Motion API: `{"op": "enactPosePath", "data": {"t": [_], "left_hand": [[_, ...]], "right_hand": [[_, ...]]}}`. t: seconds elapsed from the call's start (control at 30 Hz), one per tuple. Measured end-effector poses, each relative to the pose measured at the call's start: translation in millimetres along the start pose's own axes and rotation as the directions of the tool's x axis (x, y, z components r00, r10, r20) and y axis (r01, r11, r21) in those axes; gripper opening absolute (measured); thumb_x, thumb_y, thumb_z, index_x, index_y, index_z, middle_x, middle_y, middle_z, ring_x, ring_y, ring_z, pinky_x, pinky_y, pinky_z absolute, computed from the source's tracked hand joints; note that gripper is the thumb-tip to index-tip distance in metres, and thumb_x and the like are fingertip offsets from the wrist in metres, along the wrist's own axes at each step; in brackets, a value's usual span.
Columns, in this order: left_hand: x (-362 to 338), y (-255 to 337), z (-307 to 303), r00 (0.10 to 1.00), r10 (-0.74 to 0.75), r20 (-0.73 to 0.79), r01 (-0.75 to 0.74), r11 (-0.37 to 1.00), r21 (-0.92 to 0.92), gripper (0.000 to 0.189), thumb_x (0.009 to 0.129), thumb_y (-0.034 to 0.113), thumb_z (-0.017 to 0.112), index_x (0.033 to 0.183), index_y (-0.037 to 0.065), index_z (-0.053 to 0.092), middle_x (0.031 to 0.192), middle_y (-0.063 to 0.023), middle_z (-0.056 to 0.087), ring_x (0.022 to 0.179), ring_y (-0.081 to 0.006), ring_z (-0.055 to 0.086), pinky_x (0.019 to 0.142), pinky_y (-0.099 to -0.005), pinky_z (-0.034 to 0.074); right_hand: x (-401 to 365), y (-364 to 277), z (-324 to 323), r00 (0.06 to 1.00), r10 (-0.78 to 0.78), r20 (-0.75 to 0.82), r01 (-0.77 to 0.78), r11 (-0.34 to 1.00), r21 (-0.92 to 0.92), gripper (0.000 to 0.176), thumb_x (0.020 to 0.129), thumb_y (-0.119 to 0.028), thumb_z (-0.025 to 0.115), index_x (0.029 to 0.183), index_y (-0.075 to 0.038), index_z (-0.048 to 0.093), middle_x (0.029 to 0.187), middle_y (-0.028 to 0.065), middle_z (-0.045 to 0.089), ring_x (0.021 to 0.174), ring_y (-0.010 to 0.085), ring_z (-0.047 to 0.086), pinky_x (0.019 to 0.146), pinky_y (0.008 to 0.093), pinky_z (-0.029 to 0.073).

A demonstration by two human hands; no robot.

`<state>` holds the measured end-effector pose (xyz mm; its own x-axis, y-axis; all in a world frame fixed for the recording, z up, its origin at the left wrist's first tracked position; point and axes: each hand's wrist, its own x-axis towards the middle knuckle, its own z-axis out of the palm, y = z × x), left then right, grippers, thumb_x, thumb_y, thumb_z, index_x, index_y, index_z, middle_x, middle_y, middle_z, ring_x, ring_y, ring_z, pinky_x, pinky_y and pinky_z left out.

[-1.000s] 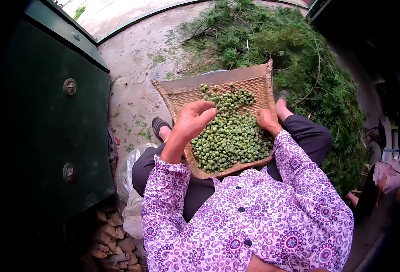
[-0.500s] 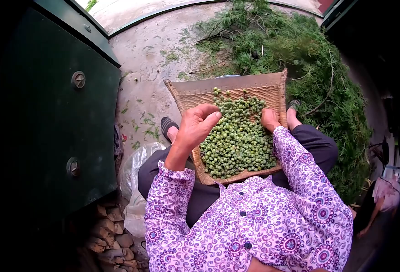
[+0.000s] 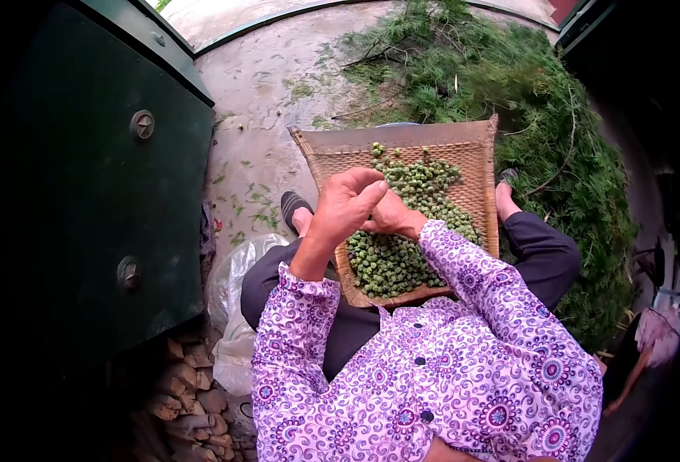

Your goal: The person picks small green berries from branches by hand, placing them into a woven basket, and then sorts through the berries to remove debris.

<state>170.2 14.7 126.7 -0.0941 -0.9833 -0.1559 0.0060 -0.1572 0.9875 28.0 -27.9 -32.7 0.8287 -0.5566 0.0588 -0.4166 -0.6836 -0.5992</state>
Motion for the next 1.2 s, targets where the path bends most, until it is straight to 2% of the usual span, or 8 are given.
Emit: {"op": "enactPosePath", "data": {"t": [0.17, 0.3, 0.47, 0.6, 0.77, 1.03, 1.17, 1.2], "left_hand": [[0.7, -4.5, -4.4, 1.000, 0.007, -0.006, -0.007, 1.000, -0.023, 0.022, 0.084, 0.012, 0.060, 0.098, -0.004, 0.061, 0.082, -0.0030, 0.063, 0.075, -0.0075, 0.056, 0.068, -0.0222, 0.046], [0.4, -3.6, -6.8, 0.999, 0.017, -0.028, -0.016, 0.999, 0.047, 0.022, 0.084, 0.013, 0.060, 0.098, -0.004, 0.061, 0.081, -0.0019, 0.062, 0.075, -0.0071, 0.056, 0.068, -0.0220, 0.046], [0.9, -3.6, -4.2, 0.999, -0.026, -0.033, 0.027, 0.999, 0.043, 0.022, 0.084, 0.015, 0.061, 0.098, -0.002, 0.061, 0.080, -0.0002, 0.061, 0.071, -0.0055, 0.053, 0.064, -0.0212, 0.045], [1.6, -1.9, -2.8, 0.999, -0.040, -0.015, 0.041, 0.992, 0.119, 0.032, 0.081, 0.020, 0.061, 0.099, -0.005, 0.061, 0.086, -0.0099, 0.066, 0.077, -0.0127, 0.061, 0.068, -0.0270, 0.048], [10.3, -12.9, -0.1, 1.000, 0.000, -0.006, 0.000, 0.997, 0.074, 0.021, 0.083, 0.016, 0.061, 0.094, -0.002, 0.062, 0.075, 0.0009, 0.060, 0.067, -0.0051, 0.052, 0.061, -0.0209, 0.044], [13.3, -33.2, 3.4, 0.997, -0.082, 0.006, 0.081, 0.989, 0.123, 0.028, 0.080, 0.021, 0.060, 0.093, -0.003, 0.064, 0.080, -0.0077, 0.065, 0.071, -0.0123, 0.059, 0.065, -0.0270, 0.047], [7.3, -74.3, -6.9, 0.984, -0.136, -0.115, 0.161, 0.954, 0.254, 0.029, 0.077, 0.024, 0.063, 0.092, 0.000, 0.065, 0.081, -0.0107, 0.065, 0.075, -0.0167, 0.060, 0.069, -0.0305, 0.048], [3.2, -88.3, -11.4, 0.961, -0.013, -0.276, 0.145, 0.874, 0.464, 0.033, 0.075, 0.025, 0.064, 0.096, 0.000, 0.063, 0.087, -0.0138, 0.064, 0.081, -0.0222, 0.060, 0.072, -0.0345, 0.047]], "right_hand": [[12.0, 4.6, 53.0, 0.999, -0.008, -0.043, 0.006, 0.998, -0.058, 0.047, 0.067, -0.039, 0.068, 0.105, -0.013, 0.061, 0.107, 0.0091, 0.058, 0.110, 0.0265, 0.047, 0.088, 0.0475, 0.035], [-10.3, 19.1, 39.0, 0.999, 0.033, -0.033, -0.042, 0.938, -0.344, 0.040, 0.073, -0.052, 0.056, 0.076, -0.015, 0.070, 0.100, 0.0048, 0.056, 0.105, 0.0256, 0.043, 0.091, 0.0493, 0.029], [-19.4, -4.7, -30.0, 0.821, 0.402, 0.404, -0.165, 0.846, -0.506, 0.049, 0.077, -0.055, 0.050, 0.081, -0.011, 0.070, 0.093, 0.0069, 0.059, 0.101, 0.0253, 0.047, 0.091, 0.0503, 0.028], [-62.6, 19.2, -51.9, 0.804, 0.473, 0.359, -0.241, 0.813, -0.530, 0.045, 0.075, -0.052, 0.053, 0.080, -0.011, 0.071, 0.095, 0.0078, 0.058, 0.102, 0.0261, 0.046, 0.092, 0.0517, 0.027], [-120.0, 25.5, -74.7, 0.865, 0.468, 0.181, -0.343, 0.815, -0.467, 0.035, 0.070, -0.044, 0.060, 0.084, -0.014, 0.070, 0.095, 0.0083, 0.058, 0.101, 0.0270, 0.046, 0.089, 0.0490, 0.029], [-179.6, 5.3, -111.7, 0.808, 0.585, 0.067, -0.555, 0.794, -0.248, 0.038, 0.071, -0.039, 0.062, 0.096, -0.012, 0.069, 0.127, 0.0147, 0.047, 0.114, 0.0349, 0.042, 0.095, 0.0494, 0.029], [-203.3, 16.5, -116.2, 0.811, 0.577, -0.097, -0.583, 0.811, -0.050, 0.037, 0.071, -0.035, 0.065, 0.098, -0.010, 0.067, 0.122, 0.0182, 0.051, 0.110, 0.0353, 0.047, 0.095, 0.0441, 0.035], [-205.9, 24.7, -120.1, 0.811, 0.569, -0.137, -0.579, 0.815, -0.039, 0.043, 0.071, -0.031, 0.067, 0.105, -0.007, 0.063, 0.118, 0.0187, 0.053, 0.108, 0.0341, 0.049, 0.094, 0.0401, 0.037]]}}
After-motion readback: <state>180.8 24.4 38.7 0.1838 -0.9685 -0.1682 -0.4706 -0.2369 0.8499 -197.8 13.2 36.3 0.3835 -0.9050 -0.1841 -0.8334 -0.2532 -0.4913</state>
